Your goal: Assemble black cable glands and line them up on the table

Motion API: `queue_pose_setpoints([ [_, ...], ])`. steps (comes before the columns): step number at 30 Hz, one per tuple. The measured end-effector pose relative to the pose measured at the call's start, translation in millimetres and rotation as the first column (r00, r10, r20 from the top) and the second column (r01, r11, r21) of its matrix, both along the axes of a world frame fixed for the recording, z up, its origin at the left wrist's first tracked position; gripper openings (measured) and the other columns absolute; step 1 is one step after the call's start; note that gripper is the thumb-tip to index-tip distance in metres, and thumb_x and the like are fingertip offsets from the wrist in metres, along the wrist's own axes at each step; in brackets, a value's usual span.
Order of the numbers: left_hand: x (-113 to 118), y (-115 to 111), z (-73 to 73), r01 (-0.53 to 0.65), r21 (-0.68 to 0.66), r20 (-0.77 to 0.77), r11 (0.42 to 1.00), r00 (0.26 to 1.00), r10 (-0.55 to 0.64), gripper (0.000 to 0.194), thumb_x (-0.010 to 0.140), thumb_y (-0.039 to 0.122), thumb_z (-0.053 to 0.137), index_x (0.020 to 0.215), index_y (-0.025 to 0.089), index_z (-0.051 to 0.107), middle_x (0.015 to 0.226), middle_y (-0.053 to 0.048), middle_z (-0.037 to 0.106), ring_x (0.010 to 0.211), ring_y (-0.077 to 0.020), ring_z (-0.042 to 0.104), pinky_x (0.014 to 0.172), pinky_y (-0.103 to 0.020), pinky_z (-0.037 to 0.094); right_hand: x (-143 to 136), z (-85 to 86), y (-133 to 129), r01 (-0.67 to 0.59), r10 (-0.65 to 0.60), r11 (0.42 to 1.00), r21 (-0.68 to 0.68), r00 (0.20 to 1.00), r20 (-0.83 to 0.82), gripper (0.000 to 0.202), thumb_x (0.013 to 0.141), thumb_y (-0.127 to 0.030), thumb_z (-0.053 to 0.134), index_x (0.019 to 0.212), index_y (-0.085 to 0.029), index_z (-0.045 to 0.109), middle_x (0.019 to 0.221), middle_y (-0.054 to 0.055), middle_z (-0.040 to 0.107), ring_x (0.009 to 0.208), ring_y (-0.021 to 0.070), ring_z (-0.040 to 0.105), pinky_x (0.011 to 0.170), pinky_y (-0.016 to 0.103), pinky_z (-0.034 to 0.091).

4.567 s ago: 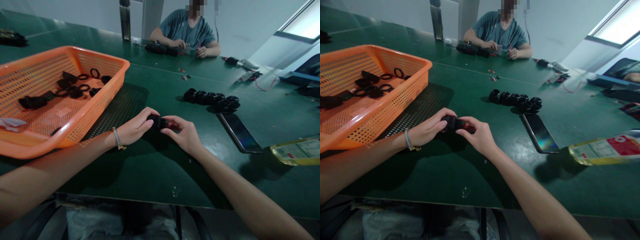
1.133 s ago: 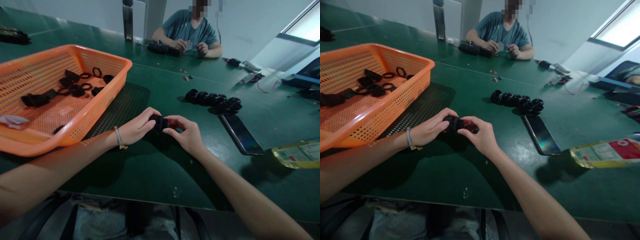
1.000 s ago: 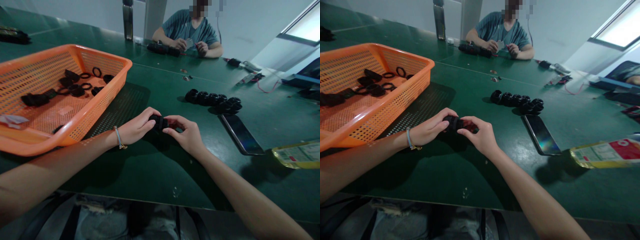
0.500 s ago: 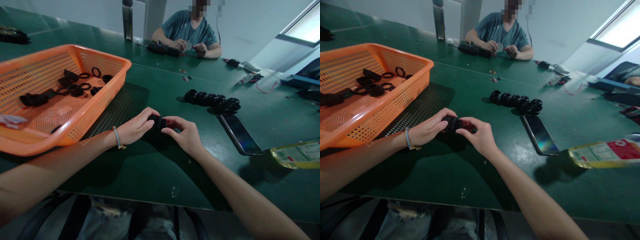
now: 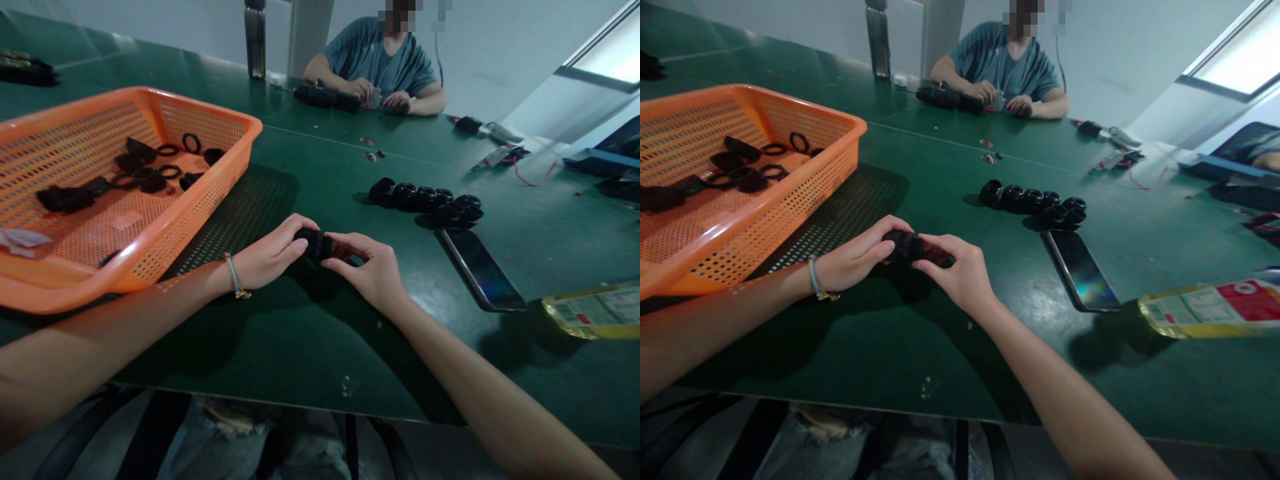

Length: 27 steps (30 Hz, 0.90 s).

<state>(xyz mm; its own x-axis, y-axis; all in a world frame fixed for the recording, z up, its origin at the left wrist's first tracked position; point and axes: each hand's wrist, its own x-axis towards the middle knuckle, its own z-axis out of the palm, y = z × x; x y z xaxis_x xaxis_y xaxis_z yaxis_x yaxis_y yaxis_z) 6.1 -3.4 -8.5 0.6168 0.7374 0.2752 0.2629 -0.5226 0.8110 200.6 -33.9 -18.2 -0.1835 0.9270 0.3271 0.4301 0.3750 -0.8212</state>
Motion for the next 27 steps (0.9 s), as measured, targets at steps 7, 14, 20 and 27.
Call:
queue_pose_setpoints([
  [7, -0.2, -0.5, 1.6, 0.01, 0.015, -0.009, 1.0, 1.0, -0.01, 0.025, 0.086, 0.027, 0.033, 0.104, 0.015, 0.044, 0.095, -0.007, 0.049, 0.091, -0.0194, 0.048, 0.081, -0.033, 0.044, -3.5, 2.0, -1.3, 0.009, -0.01, 0.999, -0.031, 0.999, -0.051, 0.034, 0.067, -0.025, 0.072, 0.101, -0.022, 0.066, 0.081, 0.001, 0.07, 0.073, 0.016, 0.065, 0.07, 0.033, 0.054],
  [14, 0.5, -1.5, 2.3, 0.01, 0.01, 0.0, 1.0, 1.0, -0.01, 0.024, 0.085, 0.027, 0.033, 0.103, 0.014, 0.045, 0.094, -0.007, 0.049, 0.09, -0.0196, 0.048, 0.081, -0.034, 0.044, -3.0, 3.1, -2.6, 0.016, -0.016, 0.999, -0.036, 1.0, -0.026, 0.029, 0.067, -0.024, 0.073, 0.096, -0.019, 0.067, 0.084, 0.003, 0.071, 0.073, 0.0169, 0.065, 0.073, 0.034, 0.054],
  [20, 0.5, -1.0, 1.5, 0.003, 0.005, -0.005, 1.0, 1.0, -0.003, 0.024, 0.086, 0.027, 0.033, 0.103, 0.015, 0.045, 0.094, -0.006, 0.048, 0.087, -0.0179, 0.048, 0.078, -0.031, 0.044, -3.3, 1.5, -2.2, 0.028, -0.03, 0.998, -0.052, 0.999, -0.035, 0.029, 0.067, -0.024, 0.073, 0.095, -0.019, 0.069, 0.086, 0.003, 0.072, 0.076, 0.0175, 0.067, 0.076, 0.035, 0.055],
  [27, 0.4, 0.2, -0.4, -0.002, 0.016, 0.002, 1.0, 1.0, 0.002, 0.024, 0.086, 0.027, 0.034, 0.103, 0.015, 0.045, 0.095, -0.006, 0.049, 0.088, -0.018, 0.049, 0.079, -0.031, 0.045, -4.0, 1.2, -1.3, 0.024, -0.027, 0.998, -0.065, 0.998, -0.059, 0.028, 0.067, -0.025, 0.073, 0.094, -0.02, 0.069, 0.085, 0.003, 0.073, 0.076, 0.0179, 0.068, 0.076, 0.036, 0.056],
])
